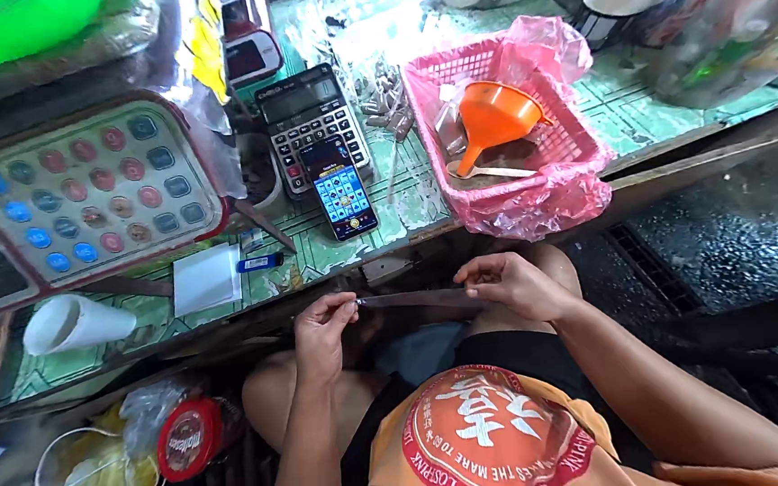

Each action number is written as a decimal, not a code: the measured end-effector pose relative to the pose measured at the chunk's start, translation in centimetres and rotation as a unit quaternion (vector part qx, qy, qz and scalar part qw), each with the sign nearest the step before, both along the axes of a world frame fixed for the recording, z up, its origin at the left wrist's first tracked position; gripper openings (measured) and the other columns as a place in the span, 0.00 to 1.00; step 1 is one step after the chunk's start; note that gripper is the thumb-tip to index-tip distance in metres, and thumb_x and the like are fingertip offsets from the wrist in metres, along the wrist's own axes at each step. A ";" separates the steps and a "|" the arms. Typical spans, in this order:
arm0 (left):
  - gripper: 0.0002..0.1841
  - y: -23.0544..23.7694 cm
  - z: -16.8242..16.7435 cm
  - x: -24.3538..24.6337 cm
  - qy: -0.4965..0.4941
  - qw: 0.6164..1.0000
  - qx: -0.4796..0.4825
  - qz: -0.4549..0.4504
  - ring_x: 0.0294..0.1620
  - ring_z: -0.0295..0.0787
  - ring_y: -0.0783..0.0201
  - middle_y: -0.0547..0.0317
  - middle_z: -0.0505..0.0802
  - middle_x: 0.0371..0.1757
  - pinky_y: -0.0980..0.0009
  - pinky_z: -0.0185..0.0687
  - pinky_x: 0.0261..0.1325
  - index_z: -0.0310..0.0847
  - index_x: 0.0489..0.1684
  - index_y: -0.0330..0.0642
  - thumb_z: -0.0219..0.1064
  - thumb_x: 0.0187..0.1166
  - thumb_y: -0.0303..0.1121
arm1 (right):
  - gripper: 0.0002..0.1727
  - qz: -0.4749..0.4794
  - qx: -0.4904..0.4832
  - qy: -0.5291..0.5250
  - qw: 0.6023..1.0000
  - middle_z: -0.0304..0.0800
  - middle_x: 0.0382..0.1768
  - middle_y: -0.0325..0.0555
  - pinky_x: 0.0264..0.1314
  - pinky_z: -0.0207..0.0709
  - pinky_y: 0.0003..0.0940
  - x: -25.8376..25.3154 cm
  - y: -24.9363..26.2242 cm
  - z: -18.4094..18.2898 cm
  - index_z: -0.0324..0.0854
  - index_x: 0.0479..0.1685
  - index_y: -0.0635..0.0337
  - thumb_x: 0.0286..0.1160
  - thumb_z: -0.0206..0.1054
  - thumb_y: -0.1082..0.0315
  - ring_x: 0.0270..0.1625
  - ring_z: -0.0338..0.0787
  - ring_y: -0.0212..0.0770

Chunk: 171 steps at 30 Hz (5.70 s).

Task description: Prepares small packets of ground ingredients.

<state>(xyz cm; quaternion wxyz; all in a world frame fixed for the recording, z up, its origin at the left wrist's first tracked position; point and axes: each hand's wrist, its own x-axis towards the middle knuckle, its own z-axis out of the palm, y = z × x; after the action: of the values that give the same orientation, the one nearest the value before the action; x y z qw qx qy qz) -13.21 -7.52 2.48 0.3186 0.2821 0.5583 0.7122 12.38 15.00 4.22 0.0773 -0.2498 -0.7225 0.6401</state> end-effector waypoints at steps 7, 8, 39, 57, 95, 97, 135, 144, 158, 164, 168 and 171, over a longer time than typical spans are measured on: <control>0.02 -0.8 0.7 0.1 0.123 0.988 -0.072 0.053 0.26 0.89 0.72 0.63 0.93 0.27 0.77 0.88 0.34 0.90 0.34 0.35 0.71 0.73 0.21 | 0.11 0.039 0.037 -0.018 0.998 0.84 0.26 0.30 0.34 0.77 0.23 -0.2 0.3 -0.4 0.85 0.36 0.53 0.83 0.62 0.60 0.28 0.82 0.24; 0.02 -0.9 0.7 0.1 0.134 0.986 -0.079 0.061 0.26 0.89 0.72 0.63 0.93 0.27 0.77 0.88 0.33 0.90 0.34 0.35 0.71 0.73 0.21 | 0.12 0.030 0.004 0.009 1.000 0.83 0.24 0.29 0.33 0.78 0.22 -0.3 0.3 -0.4 0.84 0.34 0.52 0.84 0.61 0.60 0.27 0.82 0.24; 0.05 -2.0 -2.5 3.7 0.092 0.974 -0.203 -0.046 0.28 0.88 0.69 0.60 0.92 0.30 0.72 0.87 0.36 0.89 0.39 0.34 0.70 0.77 0.27 | 0.13 0.101 -0.194 0.182 0.959 0.97 0.51 0.48 0.50 0.91 0.35 1.9 -4.4 3.0 0.88 0.56 0.63 0.79 0.62 0.74 0.48 0.97 0.40; 0.04 0.2 2.9 11.0 0.305 0.951 -0.045 -0.038 0.39 0.90 0.73 0.61 0.93 0.37 0.78 0.88 0.46 0.92 0.37 0.38 0.71 0.77 0.26 | 0.07 0.034 0.098 0.064 0.993 0.96 0.36 0.35 0.50 0.91 0.25 0.0 -8.0 3.2 0.91 0.42 0.57 0.81 0.67 0.66 0.39 0.94 0.26; 0.11 2.6 -0.1 9.0 -0.062 0.981 -0.004 -0.183 0.47 0.95 0.61 0.50 0.95 0.46 0.62 0.92 0.57 0.87 0.52 0.28 0.70 0.76 0.24 | 0.08 0.011 0.021 0.173 0.985 0.93 0.39 0.38 0.40 0.86 0.25 -2.7 -6.0 1.1 0.90 0.42 0.61 0.82 0.67 0.68 0.35 0.89 0.27; 0.05 2.1 -1.2 8.4 -0.084 0.978 -0.012 -0.193 0.35 0.93 0.65 0.54 0.95 0.35 0.66 0.91 0.47 0.91 0.39 0.32 0.71 0.75 0.25 | 0.07 -0.002 0.008 0.187 0.982 0.94 0.41 0.38 0.41 0.84 0.25 -2.3 -5.2 0.8 0.91 0.42 0.61 0.80 0.66 0.70 0.37 0.89 0.28; 0.05 -2.4 0.4 6.6 0.156 0.922 -0.213 -0.282 0.45 0.90 0.72 0.60 0.94 0.41 0.71 0.87 0.53 0.94 0.38 0.39 0.73 0.75 0.28 | 0.05 0.077 0.086 0.011 0.993 0.90 0.37 0.35 0.43 0.82 0.28 0.5 -6.1 -1.4 0.89 0.41 0.54 0.76 0.71 0.64 0.37 0.86 0.28; 0.07 -2.7 -0.3 6.2 0.031 0.995 -0.044 -0.087 0.31 0.86 0.72 0.61 0.93 0.31 0.75 0.84 0.39 0.90 0.32 0.38 0.67 0.78 0.27 | 0.07 -0.005 0.051 0.018 0.999 0.86 0.27 0.33 0.33 0.78 0.25 0.3 -7.8 -1.0 0.86 0.38 0.53 0.77 0.70 0.60 0.28 0.83 0.27; 0.10 -0.7 -0.5 5.4 -0.006 0.995 0.053 -0.083 0.43 0.92 0.64 0.50 0.96 0.46 0.67 0.89 0.53 0.91 0.48 0.29 0.70 0.73 0.18 | 0.07 -0.062 0.069 0.049 0.994 0.84 0.26 0.32 0.27 0.73 0.22 0.1 -7.3 0.6 0.85 0.42 0.56 0.81 0.66 0.63 0.24 0.79 0.25; 0.03 -0.5 0.1 5.1 0.163 0.983 -0.066 -0.059 0.35 0.90 0.72 0.62 0.94 0.33 0.75 0.87 0.43 0.92 0.35 0.38 0.72 0.75 0.27 | 0.08 -0.047 0.142 0.023 0.989 0.87 0.30 0.33 0.36 0.79 0.22 -0.4 -6.2 0.6 0.87 0.42 0.55 0.82 0.66 0.62 0.30 0.84 0.24; 0.12 0.1 0.1 5.8 0.303 0.943 -0.106 -0.090 0.35 0.87 0.74 0.63 0.91 0.30 0.74 0.84 0.44 0.89 0.29 0.39 0.71 0.80 0.37 | 0.17 0.053 0.260 -0.076 0.961 0.90 0.56 0.41 0.57 0.83 0.36 -0.9 -5.0 2.1 0.88 0.61 0.51 0.79 0.69 0.55 0.49 0.88 0.33; 0.11 1.6 0.0 6.6 0.300 0.943 -0.067 -0.124 0.39 0.89 0.73 0.60 0.92 0.33 0.75 0.86 0.49 0.91 0.30 0.36 0.70 0.81 0.33 | 0.22 0.129 0.160 -0.044 0.978 0.89 0.58 0.41 0.44 0.82 0.31 -2.3 -4.7 2.5 0.82 0.72 0.51 0.80 0.68 0.61 0.38 0.85 0.31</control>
<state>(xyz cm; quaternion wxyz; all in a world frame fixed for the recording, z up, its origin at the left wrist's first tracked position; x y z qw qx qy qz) -6.58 -5.88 2.49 0.2401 0.5279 0.6349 0.5105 10.12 10.27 6.75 0.0011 -0.1666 -0.8443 0.5094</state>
